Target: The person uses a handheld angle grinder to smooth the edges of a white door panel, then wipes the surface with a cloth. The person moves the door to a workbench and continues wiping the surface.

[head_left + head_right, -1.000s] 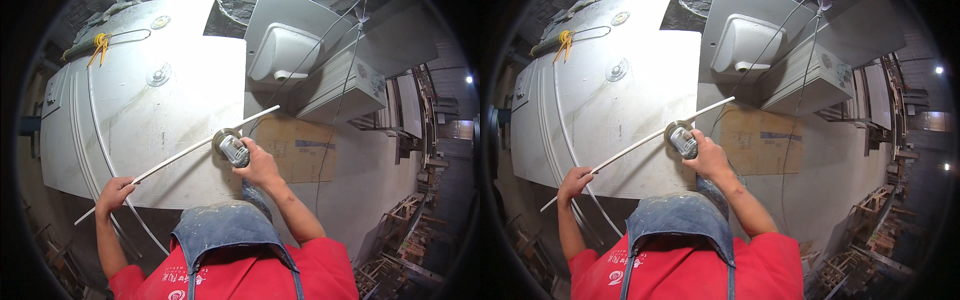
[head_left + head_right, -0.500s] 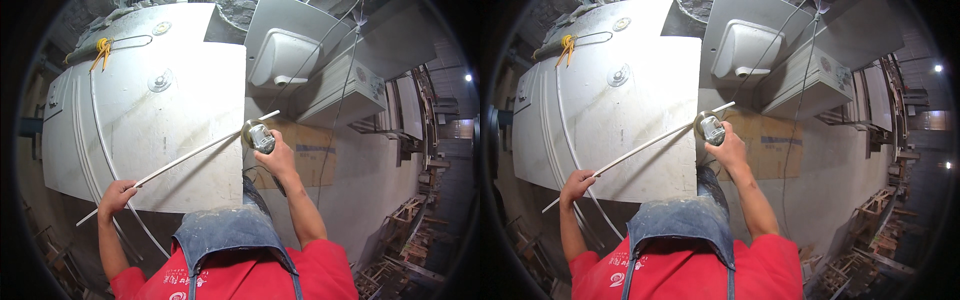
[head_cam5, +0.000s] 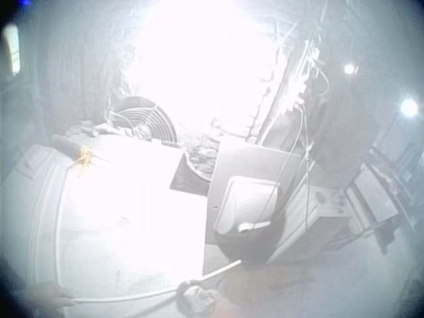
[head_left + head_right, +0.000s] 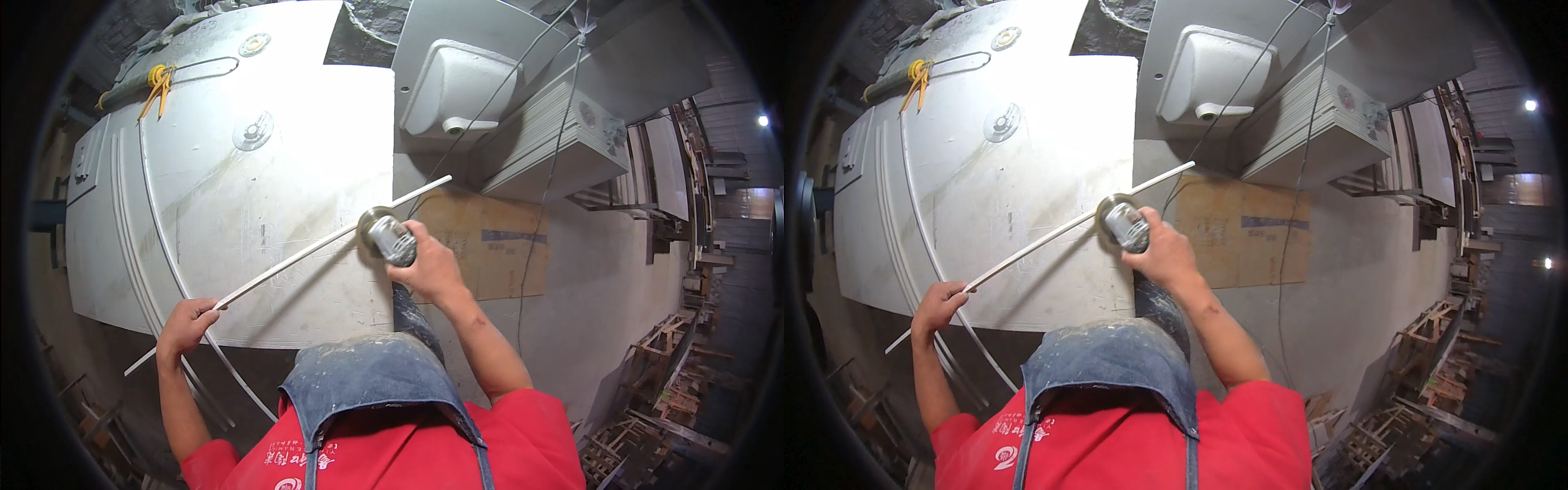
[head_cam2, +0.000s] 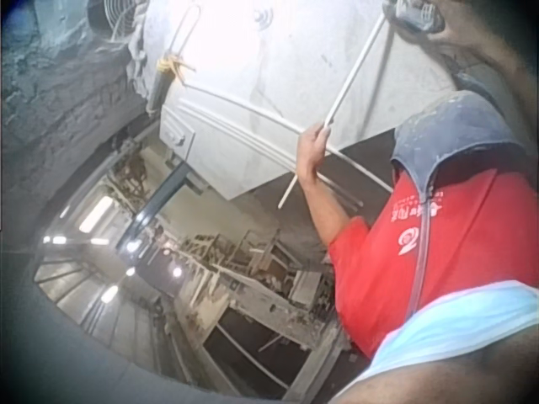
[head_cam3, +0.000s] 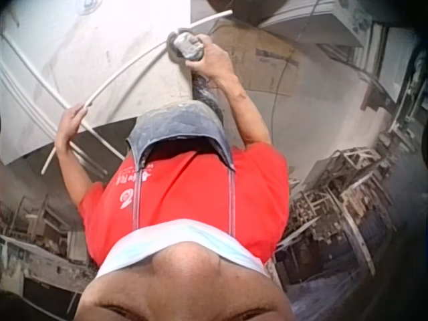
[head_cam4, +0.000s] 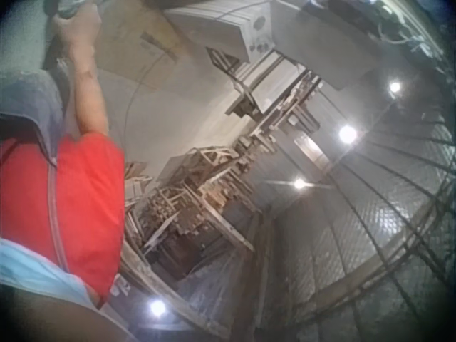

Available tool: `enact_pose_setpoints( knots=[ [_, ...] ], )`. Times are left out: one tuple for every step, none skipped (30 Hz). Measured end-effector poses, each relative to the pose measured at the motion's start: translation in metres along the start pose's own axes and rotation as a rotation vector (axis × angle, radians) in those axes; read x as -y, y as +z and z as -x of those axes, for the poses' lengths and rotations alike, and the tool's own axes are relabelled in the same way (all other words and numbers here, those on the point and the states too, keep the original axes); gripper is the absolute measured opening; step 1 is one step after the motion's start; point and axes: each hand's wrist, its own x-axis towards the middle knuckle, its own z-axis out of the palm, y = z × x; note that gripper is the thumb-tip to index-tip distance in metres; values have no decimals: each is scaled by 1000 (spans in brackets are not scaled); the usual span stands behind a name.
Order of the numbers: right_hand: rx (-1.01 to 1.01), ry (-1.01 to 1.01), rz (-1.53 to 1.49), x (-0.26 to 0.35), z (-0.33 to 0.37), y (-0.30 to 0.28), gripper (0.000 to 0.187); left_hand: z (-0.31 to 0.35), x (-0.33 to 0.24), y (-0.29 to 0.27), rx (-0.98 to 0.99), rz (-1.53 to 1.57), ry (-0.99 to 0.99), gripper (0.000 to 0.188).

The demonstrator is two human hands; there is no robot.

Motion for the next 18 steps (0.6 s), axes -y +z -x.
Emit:
enact_pose_setpoints(
  knots=[
    [-28,17,14,-10,-4,-4,79,0,2,1,-10,-4,31,28],
    [-58,34,28,-20,-9,-7,80,-1,2,1,-4,5,14,28],
    [-99,60,30,-27,-14,-11,81,-1,2,0,1,12,-5,28],
    [-110,88,20,-35,-18,-16,80,-1,2,0,6,19,-25,28],
    [-124,117,8,-39,-22,-22,80,-1,3,-1,5,23,-24,28],
    [-138,144,-4,-42,-26,-27,80,-2,5,-1,3,27,-24,28],
    [-149,211,-22,-44,-30,-32,78,-2,7,0,1,31,-24,28],
    [-211,230,-50,-49,-27,-33,78,-1,8,3,-2,42,-3,28],
    [-273,236,-86,-54,-28,-32,78,0,6,2,-17,49,17,28],
    [-335,242,-121,-61,-27,-33,78,1,5,3,-33,57,37,28],
    [-393,226,-258,-70,-22,-31,80,5,5,0,-51,11,49,27],
    [-470,239,-381,-79,-14,-27,82,8,-2,-5,-73,25,39,27],
    [-536,209,-485,-98,-10,-19,82,12,-13,-10,-102,37,30,27],
    [-580,189,-617,-109,-4,-12,82,17,-22,-14,-130,53,17,26],
    [-577,249,-681,-91,7,-19,82,25,-24,-16,-227,90,111,25],
    [-608,245,-719,-104,14,-15,82,28,-36,-23,-241,217,125,26],
    [-617,232,-789,-109,20,-13,82,33,-52,-31,-252,344,139,27],
    [-617,215,-859,-110,23,-11,81,38,-65,-36,-269,474,152,27]
  ],
)
